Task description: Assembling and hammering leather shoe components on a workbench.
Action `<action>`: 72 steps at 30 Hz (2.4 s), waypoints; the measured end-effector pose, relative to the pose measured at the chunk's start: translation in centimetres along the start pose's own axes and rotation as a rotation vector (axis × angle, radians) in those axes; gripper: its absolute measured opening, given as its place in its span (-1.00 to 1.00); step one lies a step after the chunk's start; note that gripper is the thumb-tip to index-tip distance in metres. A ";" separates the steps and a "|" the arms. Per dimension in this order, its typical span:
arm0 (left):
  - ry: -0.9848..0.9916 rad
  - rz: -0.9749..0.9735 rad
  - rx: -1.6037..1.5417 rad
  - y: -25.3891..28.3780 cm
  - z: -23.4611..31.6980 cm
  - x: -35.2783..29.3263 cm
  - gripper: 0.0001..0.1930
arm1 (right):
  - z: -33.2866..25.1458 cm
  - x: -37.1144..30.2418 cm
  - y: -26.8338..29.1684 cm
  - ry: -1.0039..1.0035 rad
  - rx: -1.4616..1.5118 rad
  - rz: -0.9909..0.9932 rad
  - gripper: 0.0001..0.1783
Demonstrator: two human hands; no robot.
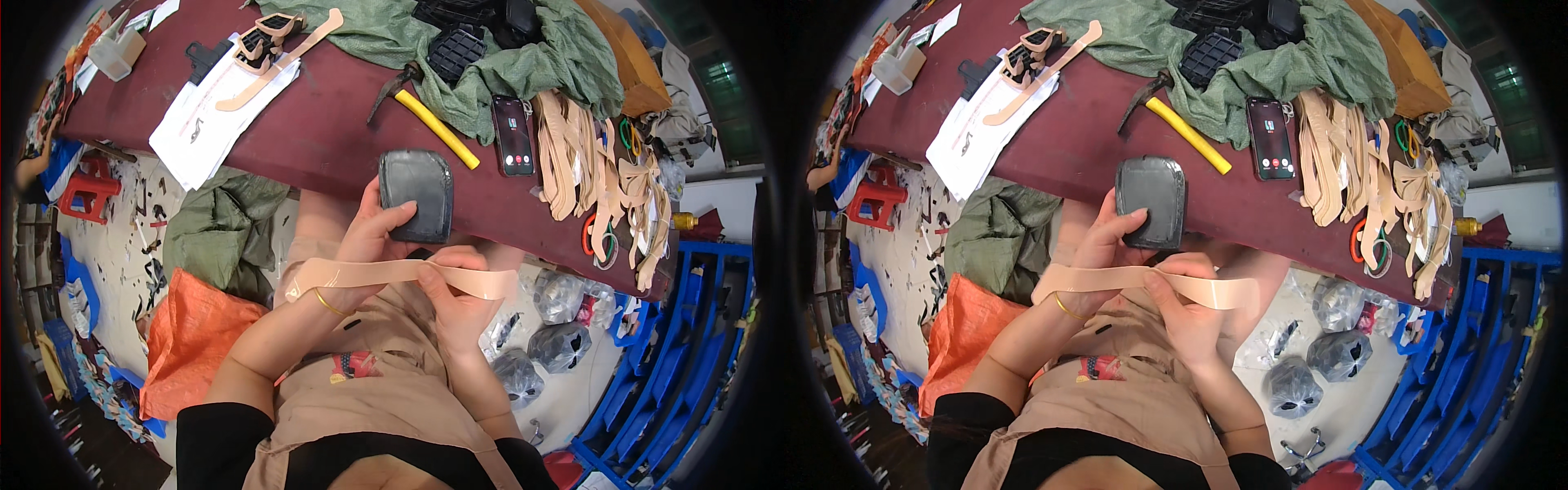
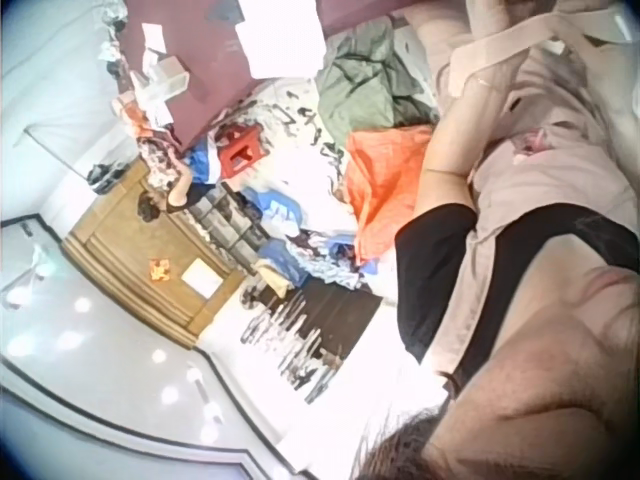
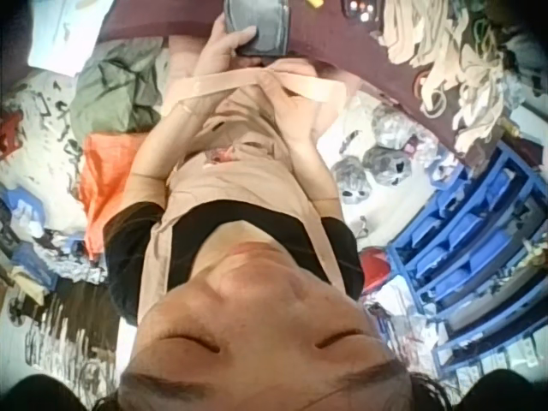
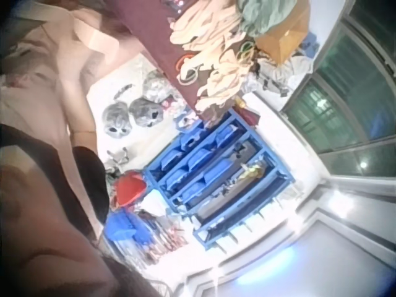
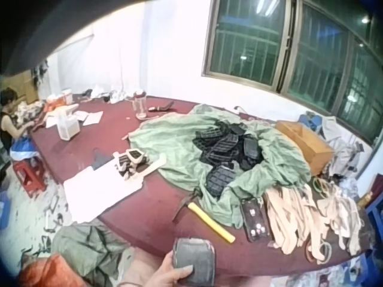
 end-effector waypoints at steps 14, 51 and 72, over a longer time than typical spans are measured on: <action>0.026 0.004 -0.068 1.0 0.0 -1.0 -0.57 | -0.7 1.6 0.6 0.362 -0.506 0.097 -0.73; 0.367 -0.311 0.164 1.8 1.4 -3.0 -0.35 | -2.5 4.1 3.3 0.091 -0.081 -0.084 -0.84; -0.304 -0.431 0.785 -2.5 3.3 -1.6 -0.18 | 1.5 4.5 2.0 -0.044 0.683 -0.150 -0.29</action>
Point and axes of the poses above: each hand's wrist, its own x-axis towards the middle knuckle, its own y-axis out of the back of the hand, z = x × y, the point moved 4 cm from there along x, towards the middle knuckle, and after that the axes turned 8 degrees about -x, right-handed, at the moved point
